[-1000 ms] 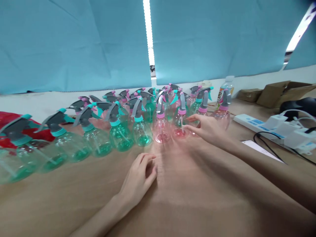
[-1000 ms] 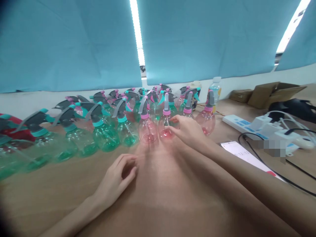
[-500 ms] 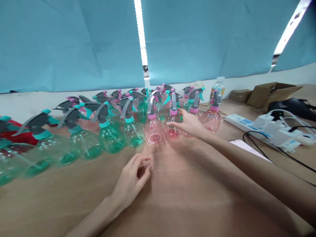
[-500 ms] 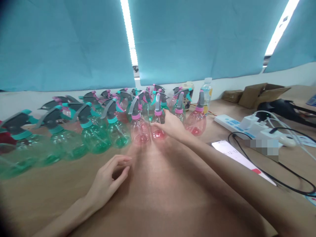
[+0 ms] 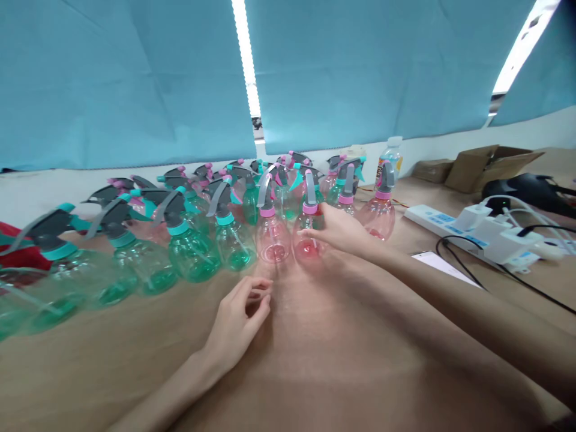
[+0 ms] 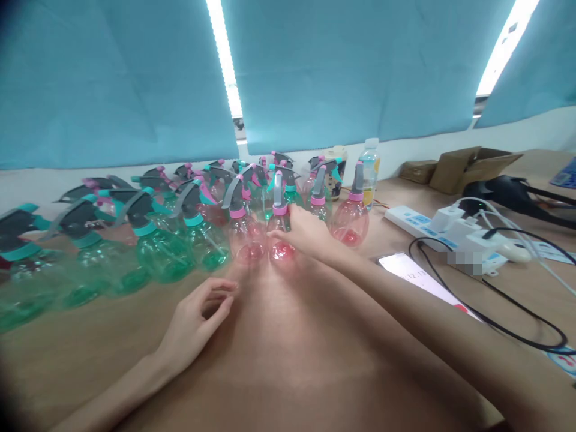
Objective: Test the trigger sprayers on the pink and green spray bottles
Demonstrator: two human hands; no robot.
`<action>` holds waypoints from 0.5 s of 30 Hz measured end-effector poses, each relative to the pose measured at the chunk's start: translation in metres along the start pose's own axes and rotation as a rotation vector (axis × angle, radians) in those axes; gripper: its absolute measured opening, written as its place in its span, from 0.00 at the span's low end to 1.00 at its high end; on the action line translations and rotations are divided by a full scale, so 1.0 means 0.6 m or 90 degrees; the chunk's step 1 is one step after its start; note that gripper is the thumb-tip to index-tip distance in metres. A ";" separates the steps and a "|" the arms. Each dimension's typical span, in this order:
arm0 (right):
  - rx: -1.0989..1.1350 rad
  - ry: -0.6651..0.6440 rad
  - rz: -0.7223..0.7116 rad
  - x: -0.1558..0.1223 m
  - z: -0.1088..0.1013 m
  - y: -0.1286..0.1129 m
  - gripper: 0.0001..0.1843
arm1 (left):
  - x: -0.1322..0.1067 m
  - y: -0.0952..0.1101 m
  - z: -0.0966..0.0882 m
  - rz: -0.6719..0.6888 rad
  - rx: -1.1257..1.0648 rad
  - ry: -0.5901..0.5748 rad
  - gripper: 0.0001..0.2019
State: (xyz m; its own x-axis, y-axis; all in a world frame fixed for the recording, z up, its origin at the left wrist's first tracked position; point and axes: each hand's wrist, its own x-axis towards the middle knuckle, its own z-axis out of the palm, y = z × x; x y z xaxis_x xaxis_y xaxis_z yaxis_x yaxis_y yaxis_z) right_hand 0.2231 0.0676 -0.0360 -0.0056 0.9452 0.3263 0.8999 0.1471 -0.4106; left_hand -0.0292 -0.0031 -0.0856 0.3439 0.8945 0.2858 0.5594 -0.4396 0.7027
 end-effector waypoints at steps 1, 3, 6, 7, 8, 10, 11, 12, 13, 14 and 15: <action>-0.003 -0.003 -0.002 -0.006 -0.004 -0.001 0.21 | 0.002 0.002 0.000 -0.011 -0.007 0.003 0.07; -0.007 -0.008 -0.012 -0.022 -0.013 -0.004 0.22 | 0.007 0.008 0.002 -0.033 -0.023 0.009 0.07; -0.010 -0.018 -0.041 -0.052 -0.025 -0.005 0.23 | 0.018 0.025 0.005 -0.054 -0.054 0.016 0.07; -0.012 -0.022 -0.052 -0.064 -0.029 -0.005 0.24 | 0.023 0.032 0.007 -0.055 -0.067 0.016 0.07; -0.013 -0.026 -0.065 -0.076 -0.033 -0.005 0.24 | 0.028 0.040 0.008 -0.054 -0.085 0.015 0.08; -0.021 -0.019 -0.096 -0.099 -0.039 -0.008 0.23 | 0.040 0.057 0.010 -0.046 -0.122 0.011 0.11; -0.023 -0.014 -0.110 -0.109 -0.042 -0.010 0.23 | 0.046 0.065 0.011 -0.036 -0.140 0.009 0.13; -0.023 -0.009 -0.123 -0.119 -0.044 -0.014 0.23 | 0.051 0.074 0.013 -0.024 -0.153 0.007 0.16; -0.021 -0.006 -0.130 -0.128 -0.045 -0.019 0.23 | 0.057 0.083 0.014 -0.010 -0.160 0.005 0.19; -0.014 -0.004 -0.139 -0.136 -0.044 -0.024 0.23 | 0.061 0.093 0.015 0.007 -0.162 0.002 0.22; 0.002 0.000 -0.147 -0.144 -0.041 -0.029 0.22 | 0.065 0.103 0.016 0.022 -0.159 -0.003 0.25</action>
State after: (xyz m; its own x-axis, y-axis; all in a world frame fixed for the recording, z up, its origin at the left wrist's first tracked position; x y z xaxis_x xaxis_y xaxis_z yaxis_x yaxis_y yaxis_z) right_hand 0.2185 -0.0241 -0.0359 -0.2119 0.8864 0.4116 0.8733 0.3608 -0.3273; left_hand 0.0258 0.0040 -0.0374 0.3639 0.8785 0.3097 0.3439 -0.4357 0.8318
